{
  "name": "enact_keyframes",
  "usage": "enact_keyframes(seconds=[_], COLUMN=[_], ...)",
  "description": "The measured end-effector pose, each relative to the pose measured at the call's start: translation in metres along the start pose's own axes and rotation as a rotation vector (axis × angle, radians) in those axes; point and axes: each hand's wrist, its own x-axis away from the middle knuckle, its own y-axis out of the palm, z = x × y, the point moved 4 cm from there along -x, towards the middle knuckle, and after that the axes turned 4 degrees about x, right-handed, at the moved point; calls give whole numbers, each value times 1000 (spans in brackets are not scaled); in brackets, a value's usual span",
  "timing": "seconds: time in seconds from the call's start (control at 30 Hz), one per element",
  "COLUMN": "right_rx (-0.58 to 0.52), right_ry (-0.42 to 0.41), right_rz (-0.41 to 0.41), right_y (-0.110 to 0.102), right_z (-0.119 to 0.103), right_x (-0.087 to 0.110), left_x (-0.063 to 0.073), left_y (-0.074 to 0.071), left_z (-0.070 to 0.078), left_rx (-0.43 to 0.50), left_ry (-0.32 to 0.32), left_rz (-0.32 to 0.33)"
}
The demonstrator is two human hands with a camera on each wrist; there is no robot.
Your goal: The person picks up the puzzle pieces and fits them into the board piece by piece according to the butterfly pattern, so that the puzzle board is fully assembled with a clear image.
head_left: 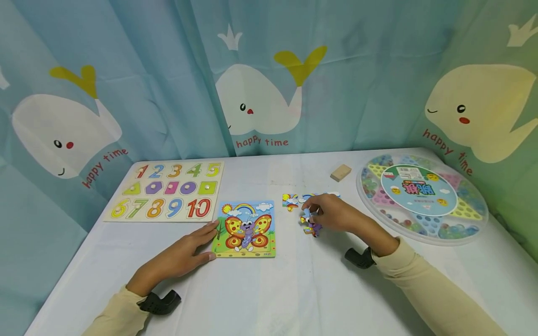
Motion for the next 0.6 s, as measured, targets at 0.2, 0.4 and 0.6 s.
enact_keyframes(seconds=[0.2,0.4,0.6], right_rx=[-46,-58,-73], right_ry=[16,-10,-24], right_rz=[21,80,93], right_y=[1,1,3], right_z=[-2,-8,-15], right_x=[-2,-7,-10], left_x=[0,0,0], left_y=[1,1,0], left_z=[-1,-3,-1], left_rx=[1,-5,-4], left_ry=[-1,-11,-10], left_rz=[-5,-2,-3])
